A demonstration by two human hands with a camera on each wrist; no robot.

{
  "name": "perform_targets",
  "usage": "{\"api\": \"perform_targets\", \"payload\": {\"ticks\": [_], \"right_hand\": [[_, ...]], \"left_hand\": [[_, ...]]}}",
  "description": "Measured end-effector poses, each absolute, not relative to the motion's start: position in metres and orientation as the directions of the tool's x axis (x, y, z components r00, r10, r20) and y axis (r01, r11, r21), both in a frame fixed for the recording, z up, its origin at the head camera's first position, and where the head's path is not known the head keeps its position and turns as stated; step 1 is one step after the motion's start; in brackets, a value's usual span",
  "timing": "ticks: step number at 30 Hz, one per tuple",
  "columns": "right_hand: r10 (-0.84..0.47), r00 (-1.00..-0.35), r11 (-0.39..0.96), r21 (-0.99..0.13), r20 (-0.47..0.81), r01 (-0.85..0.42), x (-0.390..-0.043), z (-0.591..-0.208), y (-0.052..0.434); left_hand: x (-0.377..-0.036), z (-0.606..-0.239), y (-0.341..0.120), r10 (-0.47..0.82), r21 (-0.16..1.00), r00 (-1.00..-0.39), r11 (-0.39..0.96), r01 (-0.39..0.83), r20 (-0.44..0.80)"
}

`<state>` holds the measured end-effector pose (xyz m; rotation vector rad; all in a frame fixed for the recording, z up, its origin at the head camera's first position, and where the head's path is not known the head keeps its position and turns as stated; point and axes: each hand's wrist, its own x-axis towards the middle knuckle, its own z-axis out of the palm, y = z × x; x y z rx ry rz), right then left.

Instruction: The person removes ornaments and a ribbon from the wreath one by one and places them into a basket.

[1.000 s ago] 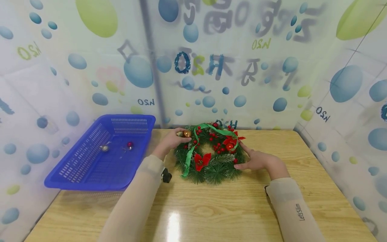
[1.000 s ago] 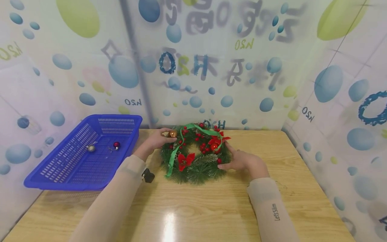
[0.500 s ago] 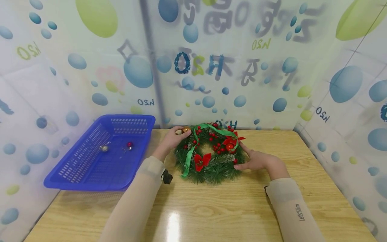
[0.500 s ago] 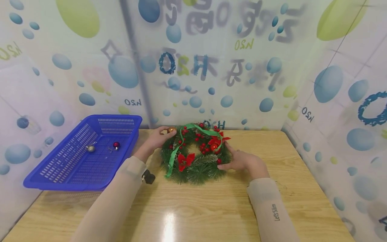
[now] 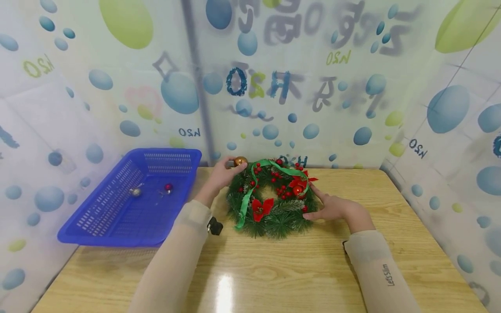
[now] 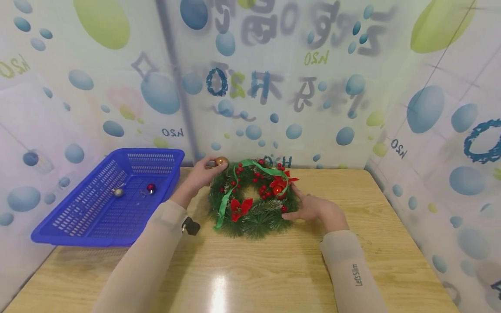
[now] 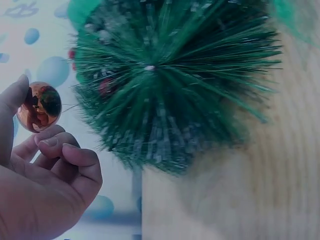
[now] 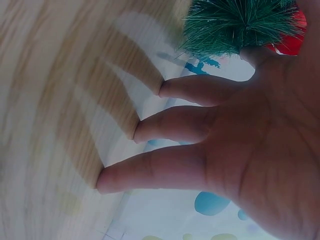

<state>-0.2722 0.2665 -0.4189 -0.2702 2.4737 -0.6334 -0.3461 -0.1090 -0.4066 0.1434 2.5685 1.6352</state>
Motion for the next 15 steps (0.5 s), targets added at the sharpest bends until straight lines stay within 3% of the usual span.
{"api": "perform_targets", "payload": {"ticks": [15], "right_hand": [[-0.337, -0.817, 0.864, -0.499, -0.468, -0.07, -0.275, -0.423, 0.269]], "left_hand": [[-0.344, -0.365, -0.124, 0.077, 0.922, -0.996, 0.386, -0.004, -0.037]]}}
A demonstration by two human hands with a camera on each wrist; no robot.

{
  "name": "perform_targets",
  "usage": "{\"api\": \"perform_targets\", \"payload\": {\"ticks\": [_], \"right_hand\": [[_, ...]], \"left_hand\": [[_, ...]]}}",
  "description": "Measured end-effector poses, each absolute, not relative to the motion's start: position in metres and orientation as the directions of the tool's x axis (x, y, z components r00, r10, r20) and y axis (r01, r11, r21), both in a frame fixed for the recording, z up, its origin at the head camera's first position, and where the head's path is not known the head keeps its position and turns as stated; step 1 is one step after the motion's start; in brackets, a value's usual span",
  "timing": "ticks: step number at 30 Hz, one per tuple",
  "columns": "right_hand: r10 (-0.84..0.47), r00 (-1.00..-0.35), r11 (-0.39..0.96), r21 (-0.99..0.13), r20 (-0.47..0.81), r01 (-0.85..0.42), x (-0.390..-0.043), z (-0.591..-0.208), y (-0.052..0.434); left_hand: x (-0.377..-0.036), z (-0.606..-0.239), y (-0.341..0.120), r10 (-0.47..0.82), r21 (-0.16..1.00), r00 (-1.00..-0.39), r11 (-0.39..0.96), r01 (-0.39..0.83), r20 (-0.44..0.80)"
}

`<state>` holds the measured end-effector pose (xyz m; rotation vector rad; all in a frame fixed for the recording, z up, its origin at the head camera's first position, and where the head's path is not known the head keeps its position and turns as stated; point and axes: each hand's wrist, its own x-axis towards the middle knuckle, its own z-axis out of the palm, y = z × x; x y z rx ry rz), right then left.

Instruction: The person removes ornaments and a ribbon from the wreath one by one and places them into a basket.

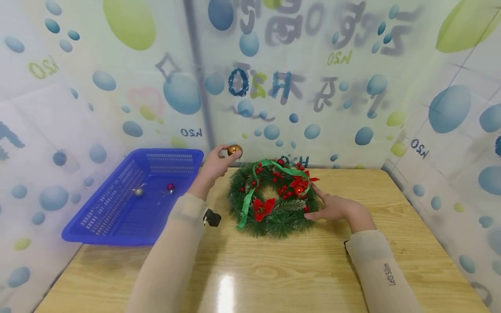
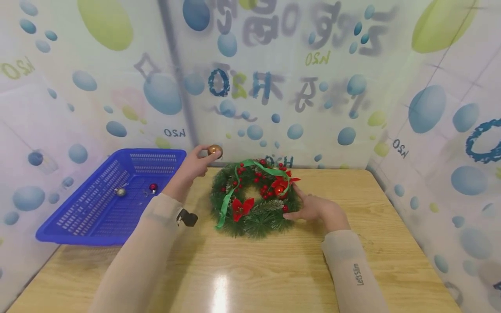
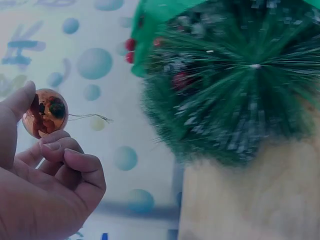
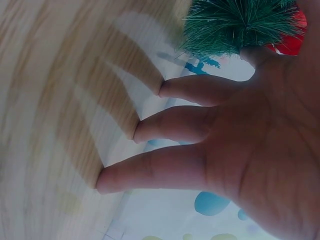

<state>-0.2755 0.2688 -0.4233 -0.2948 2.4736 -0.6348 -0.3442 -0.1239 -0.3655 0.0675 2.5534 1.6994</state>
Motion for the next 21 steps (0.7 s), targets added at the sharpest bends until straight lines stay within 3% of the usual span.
{"api": "perform_targets", "payload": {"ticks": [21], "right_hand": [[-0.334, -0.818, 0.864, -0.499, -0.468, -0.068, -0.275, -0.424, 0.268]], "left_hand": [[-0.347, -0.302, -0.189, -0.035, 0.956, -0.999, 0.292, -0.043, -0.035]]}}
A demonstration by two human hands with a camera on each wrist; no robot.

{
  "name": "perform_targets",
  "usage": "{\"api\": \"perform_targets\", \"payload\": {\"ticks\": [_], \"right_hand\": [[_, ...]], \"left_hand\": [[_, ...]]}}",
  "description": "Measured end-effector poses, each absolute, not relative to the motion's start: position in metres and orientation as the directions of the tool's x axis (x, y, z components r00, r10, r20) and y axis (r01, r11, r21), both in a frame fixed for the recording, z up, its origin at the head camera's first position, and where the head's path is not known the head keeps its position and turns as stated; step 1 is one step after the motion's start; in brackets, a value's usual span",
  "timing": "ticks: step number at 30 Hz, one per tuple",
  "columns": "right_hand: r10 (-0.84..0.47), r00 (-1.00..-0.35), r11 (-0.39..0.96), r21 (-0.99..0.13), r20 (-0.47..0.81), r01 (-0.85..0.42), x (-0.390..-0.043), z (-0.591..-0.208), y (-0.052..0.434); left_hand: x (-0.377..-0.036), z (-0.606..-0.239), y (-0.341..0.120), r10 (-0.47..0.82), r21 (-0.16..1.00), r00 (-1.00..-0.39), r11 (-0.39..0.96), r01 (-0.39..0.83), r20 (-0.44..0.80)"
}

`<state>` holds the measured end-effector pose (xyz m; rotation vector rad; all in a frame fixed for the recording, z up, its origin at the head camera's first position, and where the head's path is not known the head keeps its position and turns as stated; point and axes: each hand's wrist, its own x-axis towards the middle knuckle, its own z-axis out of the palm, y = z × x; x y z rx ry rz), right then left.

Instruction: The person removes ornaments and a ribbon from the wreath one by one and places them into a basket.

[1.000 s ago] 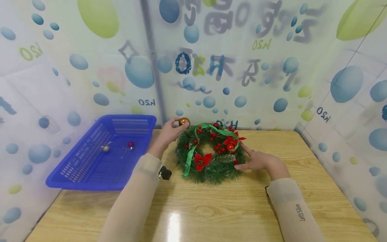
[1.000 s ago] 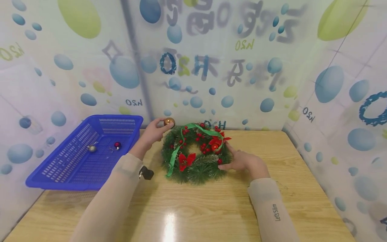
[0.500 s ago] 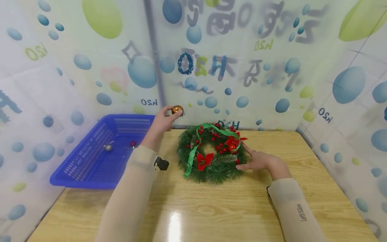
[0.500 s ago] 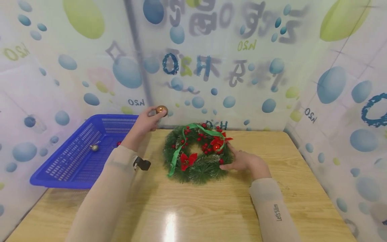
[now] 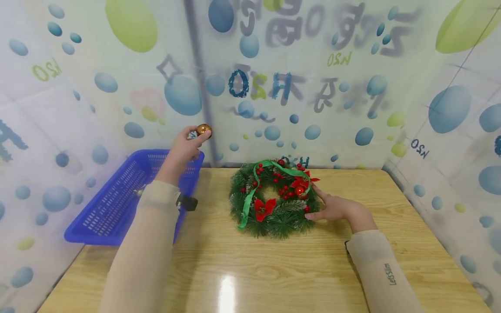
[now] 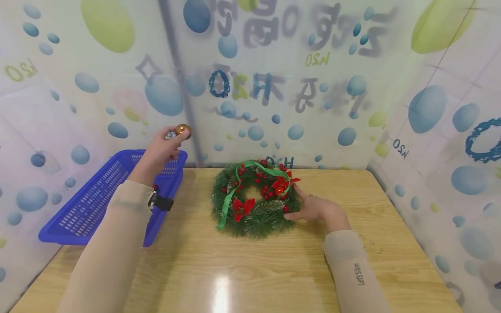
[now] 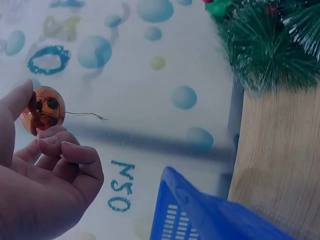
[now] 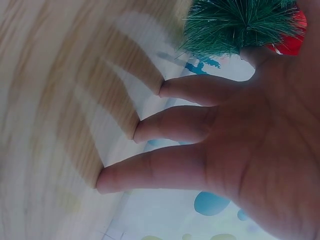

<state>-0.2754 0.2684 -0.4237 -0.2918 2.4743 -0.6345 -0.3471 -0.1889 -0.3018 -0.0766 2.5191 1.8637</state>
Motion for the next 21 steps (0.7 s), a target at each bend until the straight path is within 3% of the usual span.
{"api": "perform_targets", "payload": {"ticks": [17, 21], "right_hand": [[-0.333, -0.82, 0.882, -0.46, -0.465, -0.097, -0.277, -0.424, 0.268], [-0.332, -0.818, 0.879, -0.468, -0.469, -0.088, -0.277, -0.423, 0.268]], "left_hand": [[-0.339, -0.311, -0.263, -0.089, 0.858, -0.996, 0.512, -0.043, 0.004], [-0.338, -0.314, -0.276, -0.085, 0.863, -0.996, 0.501, -0.055, -0.014]]}}
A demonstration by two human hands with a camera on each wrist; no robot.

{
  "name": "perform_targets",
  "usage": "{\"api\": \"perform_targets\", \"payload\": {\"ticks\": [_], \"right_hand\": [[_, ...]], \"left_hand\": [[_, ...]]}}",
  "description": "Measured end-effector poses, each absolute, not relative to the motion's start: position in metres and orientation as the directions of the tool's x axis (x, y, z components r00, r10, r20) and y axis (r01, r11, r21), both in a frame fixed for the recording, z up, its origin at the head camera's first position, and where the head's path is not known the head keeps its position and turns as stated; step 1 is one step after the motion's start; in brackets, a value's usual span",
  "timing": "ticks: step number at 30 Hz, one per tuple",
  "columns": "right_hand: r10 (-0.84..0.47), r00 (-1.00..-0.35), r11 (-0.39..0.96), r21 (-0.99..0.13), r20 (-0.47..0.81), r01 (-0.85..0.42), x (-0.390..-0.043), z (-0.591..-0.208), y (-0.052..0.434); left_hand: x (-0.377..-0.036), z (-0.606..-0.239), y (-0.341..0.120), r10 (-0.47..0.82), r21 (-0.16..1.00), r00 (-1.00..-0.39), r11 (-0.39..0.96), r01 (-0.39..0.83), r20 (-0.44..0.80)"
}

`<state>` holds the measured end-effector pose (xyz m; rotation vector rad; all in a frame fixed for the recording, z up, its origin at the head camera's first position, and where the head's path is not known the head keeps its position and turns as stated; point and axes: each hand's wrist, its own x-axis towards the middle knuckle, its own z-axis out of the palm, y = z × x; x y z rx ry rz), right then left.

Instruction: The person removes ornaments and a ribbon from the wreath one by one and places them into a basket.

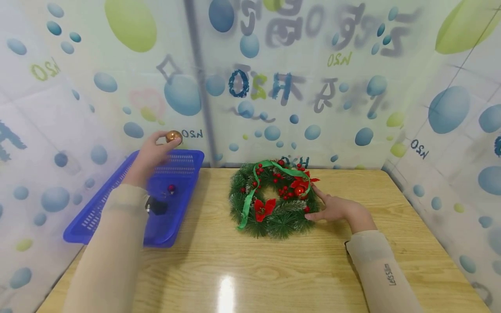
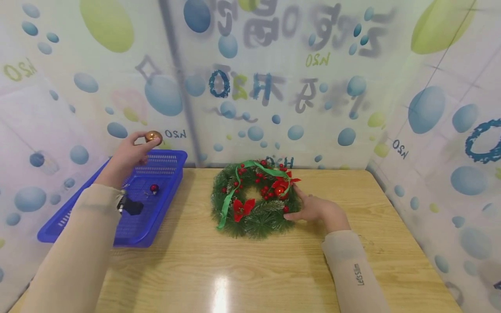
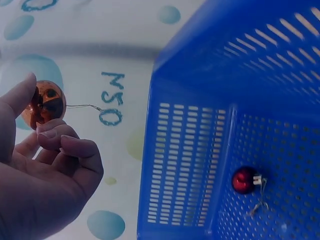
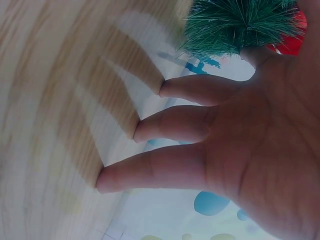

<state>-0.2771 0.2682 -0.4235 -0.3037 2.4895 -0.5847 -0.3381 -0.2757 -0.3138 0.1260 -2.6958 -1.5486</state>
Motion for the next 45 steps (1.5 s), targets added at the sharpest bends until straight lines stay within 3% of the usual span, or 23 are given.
{"api": "perform_targets", "payload": {"ticks": [13, 23, 30, 38, 45], "right_hand": [[-0.324, -0.823, 0.881, -0.467, -0.467, -0.082, -0.275, -0.424, 0.268], [-0.323, -0.823, 0.881, -0.465, -0.466, -0.083, -0.274, -0.423, 0.268], [-0.328, -0.818, 0.875, -0.477, -0.471, -0.076, -0.275, -0.422, 0.269], [-0.332, -0.817, 0.88, -0.467, -0.472, -0.088, -0.277, -0.424, 0.268], [-0.333, -0.82, 0.884, -0.457, -0.466, -0.099, -0.276, -0.423, 0.268]], "left_hand": [[-0.313, -0.31, -0.295, -0.08, 0.864, -0.996, 0.497, -0.079, -0.045], [-0.321, -0.342, -0.318, -0.098, 0.876, -0.995, 0.481, -0.039, 0.01], [-0.329, -0.366, -0.34, -0.097, 0.792, -0.992, 0.597, -0.126, -0.085], [-0.332, -0.382, -0.355, -0.078, 0.82, -0.98, 0.538, -0.196, -0.183], [-0.33, -0.396, -0.363, -0.093, 0.773, -0.963, 0.58, -0.259, -0.253]]}}
